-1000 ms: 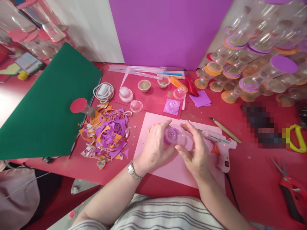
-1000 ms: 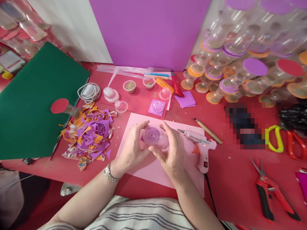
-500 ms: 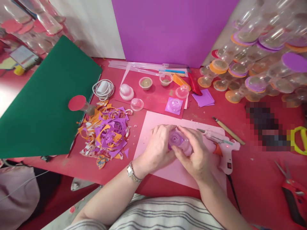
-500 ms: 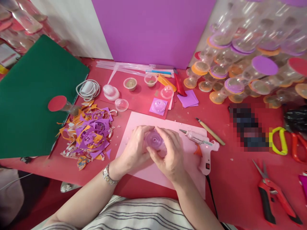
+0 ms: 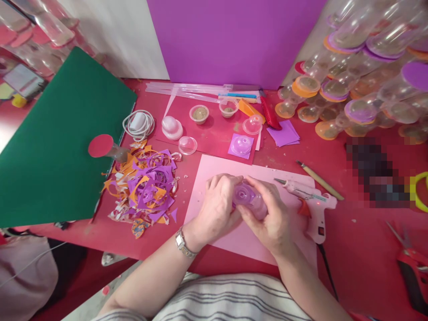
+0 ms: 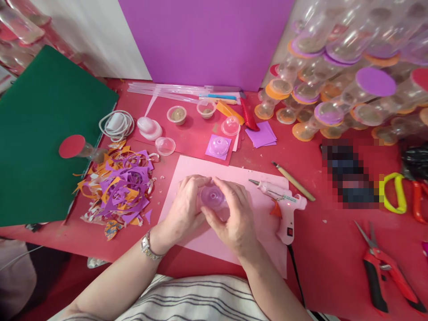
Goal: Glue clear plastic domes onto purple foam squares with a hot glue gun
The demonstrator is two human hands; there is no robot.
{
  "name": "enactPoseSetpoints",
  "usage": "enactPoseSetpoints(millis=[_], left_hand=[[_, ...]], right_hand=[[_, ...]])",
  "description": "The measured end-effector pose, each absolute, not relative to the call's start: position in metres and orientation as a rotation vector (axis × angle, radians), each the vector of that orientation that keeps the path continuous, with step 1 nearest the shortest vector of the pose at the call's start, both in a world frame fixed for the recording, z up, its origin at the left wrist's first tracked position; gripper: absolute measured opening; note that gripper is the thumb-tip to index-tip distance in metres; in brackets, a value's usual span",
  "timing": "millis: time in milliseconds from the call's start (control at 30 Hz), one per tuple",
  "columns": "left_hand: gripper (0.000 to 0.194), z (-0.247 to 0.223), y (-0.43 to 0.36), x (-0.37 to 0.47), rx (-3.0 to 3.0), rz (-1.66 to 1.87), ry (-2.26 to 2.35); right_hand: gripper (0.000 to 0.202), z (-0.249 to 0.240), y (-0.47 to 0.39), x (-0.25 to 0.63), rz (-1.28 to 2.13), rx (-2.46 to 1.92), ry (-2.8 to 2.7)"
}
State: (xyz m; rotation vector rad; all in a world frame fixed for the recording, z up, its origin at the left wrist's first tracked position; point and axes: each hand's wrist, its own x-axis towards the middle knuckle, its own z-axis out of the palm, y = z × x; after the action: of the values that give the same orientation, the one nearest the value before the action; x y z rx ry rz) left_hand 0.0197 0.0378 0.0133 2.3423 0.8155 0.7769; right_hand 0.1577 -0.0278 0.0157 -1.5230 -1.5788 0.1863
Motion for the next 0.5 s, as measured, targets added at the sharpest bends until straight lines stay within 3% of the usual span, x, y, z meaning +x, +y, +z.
enactPoseSetpoints(millis=[233, 500], left_hand=[[0.041, 0.0155, 0.0380, 0.0197, 2.252, 0.738, 0.869], [0.068, 0.0144, 0.0370, 0.0184, 2.190, 0.793, 0.795]], right_hand=[[0.050, 0.0125, -0.0274, 0.1591, 0.156, -1.508, -1.606], [0.067, 0.0107, -0.0298, 0.1619, 0.161, -1.547, -1.573]])
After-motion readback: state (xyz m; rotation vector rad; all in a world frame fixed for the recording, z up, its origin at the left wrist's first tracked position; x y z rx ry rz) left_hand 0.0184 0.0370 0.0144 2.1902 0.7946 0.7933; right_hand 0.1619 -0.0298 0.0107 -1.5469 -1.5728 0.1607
